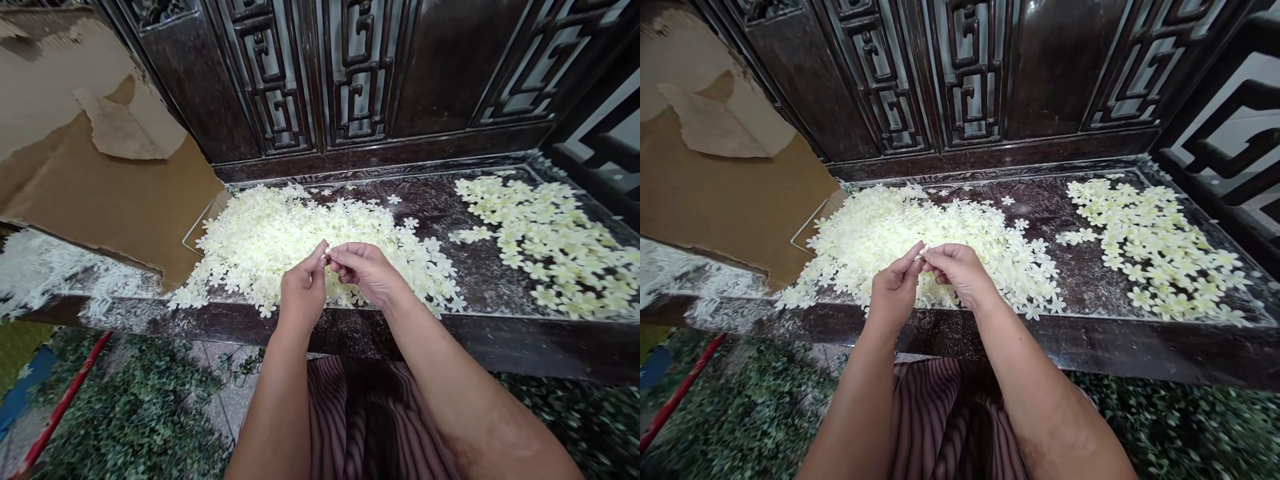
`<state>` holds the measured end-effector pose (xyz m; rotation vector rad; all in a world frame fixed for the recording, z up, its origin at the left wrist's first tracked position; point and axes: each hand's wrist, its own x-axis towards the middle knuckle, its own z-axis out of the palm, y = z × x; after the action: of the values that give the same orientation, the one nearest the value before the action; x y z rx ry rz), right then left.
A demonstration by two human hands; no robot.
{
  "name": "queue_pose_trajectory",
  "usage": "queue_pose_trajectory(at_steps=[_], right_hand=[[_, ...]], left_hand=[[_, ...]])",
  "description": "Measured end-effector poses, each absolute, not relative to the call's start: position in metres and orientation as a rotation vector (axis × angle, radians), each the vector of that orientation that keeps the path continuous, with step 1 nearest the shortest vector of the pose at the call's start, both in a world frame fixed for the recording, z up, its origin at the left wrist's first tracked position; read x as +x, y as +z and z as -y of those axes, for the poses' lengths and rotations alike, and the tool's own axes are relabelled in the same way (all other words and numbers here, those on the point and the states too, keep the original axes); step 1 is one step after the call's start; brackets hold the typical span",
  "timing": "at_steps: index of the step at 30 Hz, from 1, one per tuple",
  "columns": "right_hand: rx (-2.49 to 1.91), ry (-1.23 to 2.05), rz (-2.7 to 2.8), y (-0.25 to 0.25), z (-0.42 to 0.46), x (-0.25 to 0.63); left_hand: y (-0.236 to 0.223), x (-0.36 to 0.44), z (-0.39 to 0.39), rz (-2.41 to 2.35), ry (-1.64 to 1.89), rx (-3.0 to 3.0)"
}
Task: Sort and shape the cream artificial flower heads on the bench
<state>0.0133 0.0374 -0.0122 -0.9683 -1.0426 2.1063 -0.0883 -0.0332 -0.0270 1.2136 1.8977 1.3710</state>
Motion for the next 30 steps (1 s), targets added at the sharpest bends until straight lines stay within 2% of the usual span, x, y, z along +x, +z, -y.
queue_pose_trajectory(at_steps=[12,22,30], right_hand=[[-1.024,2.087,1.045,-0.01,-0.039,0.014],[-1.067,2.02,1.119,-0.008,-0.036,0.01],[-1.09,2.005,1.13,-0.007,-0.035,0.01]], left_hand=[[-0.03,-0.088,0.033,-1.848,1.418,1.206],[-0.025,-0.083,0.024,-1.709,1.599,0.888],[-0.025,-0.084,0.027,-1.748,1.548,0.993]])
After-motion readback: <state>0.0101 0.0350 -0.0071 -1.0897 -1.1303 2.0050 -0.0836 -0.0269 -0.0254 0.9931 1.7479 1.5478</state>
